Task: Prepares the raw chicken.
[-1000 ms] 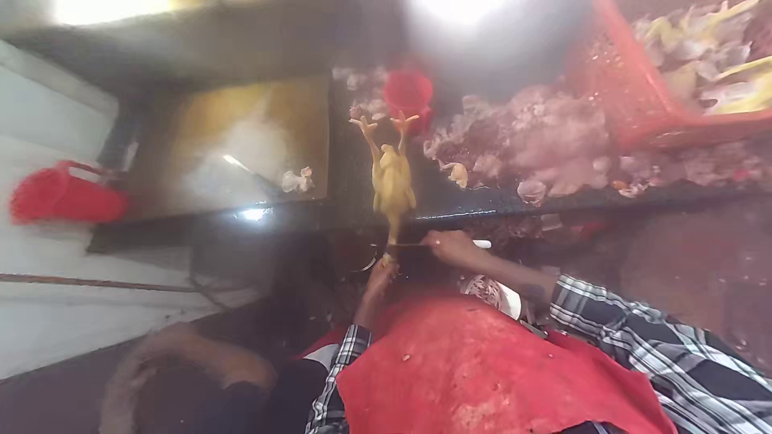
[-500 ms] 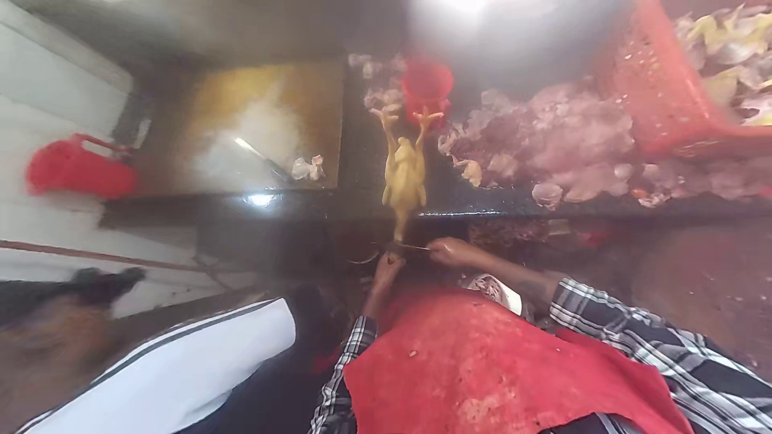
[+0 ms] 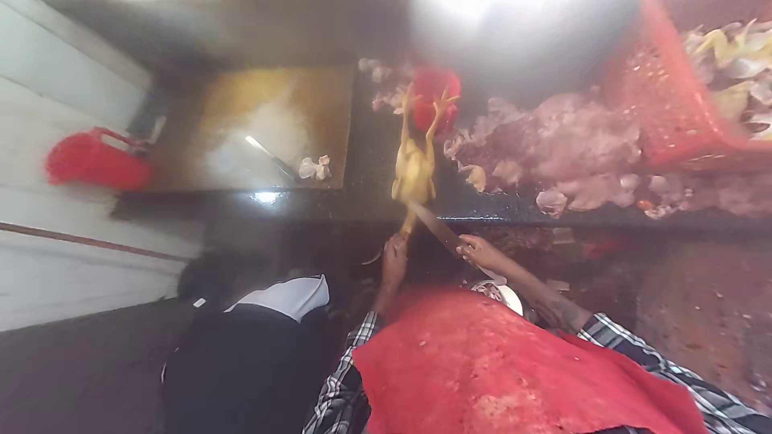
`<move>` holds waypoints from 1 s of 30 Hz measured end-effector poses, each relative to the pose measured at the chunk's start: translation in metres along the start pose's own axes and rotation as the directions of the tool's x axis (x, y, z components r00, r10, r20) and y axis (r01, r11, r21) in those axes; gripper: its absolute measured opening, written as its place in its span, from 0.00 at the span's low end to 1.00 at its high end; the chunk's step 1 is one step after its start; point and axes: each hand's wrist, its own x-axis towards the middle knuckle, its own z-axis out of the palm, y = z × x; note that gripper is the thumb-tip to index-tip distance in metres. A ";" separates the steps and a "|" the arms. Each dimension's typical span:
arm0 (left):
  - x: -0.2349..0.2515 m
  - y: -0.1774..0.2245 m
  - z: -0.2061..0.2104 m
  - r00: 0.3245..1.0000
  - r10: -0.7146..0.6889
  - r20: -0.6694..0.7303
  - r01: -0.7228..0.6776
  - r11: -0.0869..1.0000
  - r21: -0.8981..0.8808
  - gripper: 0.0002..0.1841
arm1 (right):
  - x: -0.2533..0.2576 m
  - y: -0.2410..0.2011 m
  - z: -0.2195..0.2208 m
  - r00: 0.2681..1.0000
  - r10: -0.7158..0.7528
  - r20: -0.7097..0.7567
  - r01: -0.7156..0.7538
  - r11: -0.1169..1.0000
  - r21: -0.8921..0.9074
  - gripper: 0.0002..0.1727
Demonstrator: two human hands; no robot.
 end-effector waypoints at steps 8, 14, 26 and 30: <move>0.002 -0.005 -0.018 0.961 0.270 -0.064 -0.208 0.855 0.476 0.17 | -0.007 0.002 0.017 0.998 -0.051 0.020 0.052 0.997 -0.057 0.27; 0.021 -0.015 -0.008 1.000 -0.016 -0.010 0.018 0.965 0.263 0.25 | -0.002 0.004 0.022 0.995 -0.094 -0.029 0.093 0.995 -0.029 0.25; 0.021 -0.030 0.019 0.970 -0.050 0.240 0.141 0.915 -0.379 0.31 | -0.025 0.030 0.011 0.994 -0.036 -0.102 0.033 0.999 -0.034 0.23; 0.007 -0.017 0.027 0.955 -0.084 0.284 0.247 0.756 -0.606 0.35 | -0.030 0.036 0.011 0.993 0.004 -0.116 -0.007 1.000 -0.026 0.24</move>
